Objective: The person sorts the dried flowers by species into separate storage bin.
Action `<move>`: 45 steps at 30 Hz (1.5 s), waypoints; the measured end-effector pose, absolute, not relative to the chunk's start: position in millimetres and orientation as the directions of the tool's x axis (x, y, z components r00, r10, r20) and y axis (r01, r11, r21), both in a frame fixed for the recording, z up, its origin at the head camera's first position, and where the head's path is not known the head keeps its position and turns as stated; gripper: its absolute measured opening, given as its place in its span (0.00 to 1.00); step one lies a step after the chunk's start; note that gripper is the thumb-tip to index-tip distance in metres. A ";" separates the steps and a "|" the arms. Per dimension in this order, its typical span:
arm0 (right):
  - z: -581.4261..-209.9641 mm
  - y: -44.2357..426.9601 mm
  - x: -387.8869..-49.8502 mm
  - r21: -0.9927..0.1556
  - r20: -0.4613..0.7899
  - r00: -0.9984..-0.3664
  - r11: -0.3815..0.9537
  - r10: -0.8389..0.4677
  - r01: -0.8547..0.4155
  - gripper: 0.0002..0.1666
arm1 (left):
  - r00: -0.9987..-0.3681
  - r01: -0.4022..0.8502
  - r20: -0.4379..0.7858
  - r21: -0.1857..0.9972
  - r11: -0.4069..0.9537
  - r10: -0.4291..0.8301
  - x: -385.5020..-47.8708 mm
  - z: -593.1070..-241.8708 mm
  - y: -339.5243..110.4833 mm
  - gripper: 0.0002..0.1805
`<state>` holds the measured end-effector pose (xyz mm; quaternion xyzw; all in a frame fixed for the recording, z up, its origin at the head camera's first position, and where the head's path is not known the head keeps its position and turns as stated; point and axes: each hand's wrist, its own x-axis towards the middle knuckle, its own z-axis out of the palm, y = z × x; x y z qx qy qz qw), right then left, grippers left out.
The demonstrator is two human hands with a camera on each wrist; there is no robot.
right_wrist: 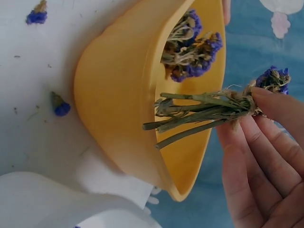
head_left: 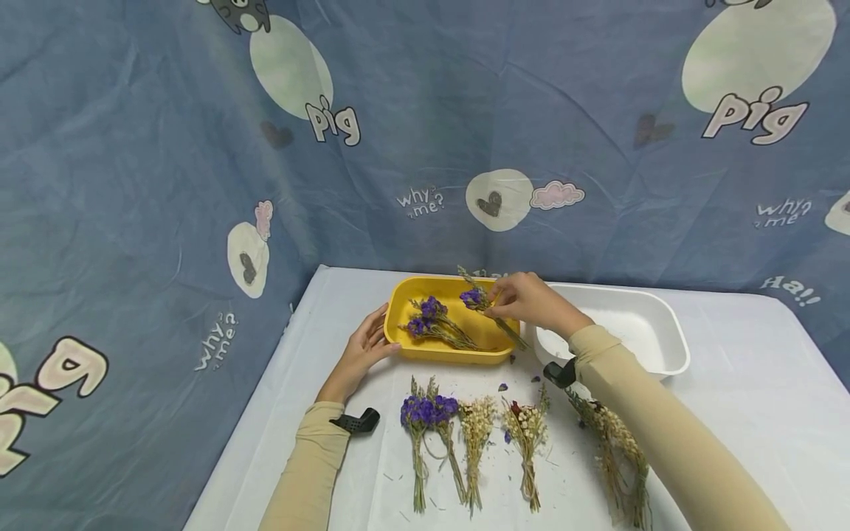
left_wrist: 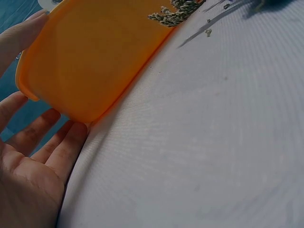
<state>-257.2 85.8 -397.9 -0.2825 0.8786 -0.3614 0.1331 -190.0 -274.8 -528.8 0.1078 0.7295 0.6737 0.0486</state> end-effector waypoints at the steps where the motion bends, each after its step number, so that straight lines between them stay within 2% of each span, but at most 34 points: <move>1: -398.5 83.1 -259.2 -0.702 -0.026 -0.801 0.582 -0.598 -0.412 0.13 | -0.972 0.091 0.073 0.993 0.071 0.222 -190.0 -528.9 -274.9 0.45; 10: -408.7 58.6 -273.6 -0.619 -0.056 -0.789 0.641 -0.612 -0.454 0.09 | -0.972 0.087 0.069 0.994 0.069 0.223 -188.4 -526.9 -274.5 0.45; 22: -421.2 34.7 -277.0 -0.588 -0.116 -0.789 0.682 -0.603 -0.435 0.09 | -0.973 0.081 0.064 0.994 0.068 0.223 -188.5 -525.7 -272.3 0.45; 27: -425.6 29.0 -279.5 -0.512 -0.135 -0.780 0.716 -0.612 -0.474 0.07 | -0.973 0.080 0.063 0.994 0.069 0.221 -189.0 -525.3 -271.9 0.45; 34: -432.8 21.6 -281.4 -0.416 -0.151 -0.775 0.751 -0.613 -0.513 0.10 | -0.975 0.076 0.058 0.994 0.074 0.216 -189.2 -526.1 -273.3 0.45; 45: -431.7 16.6 -277.2 -0.406 -0.190 -0.777 0.768 -0.601 -0.495 0.14 | -0.973 0.083 0.065 0.994 0.072 0.222 -189.6 -525.3 -273.9 0.45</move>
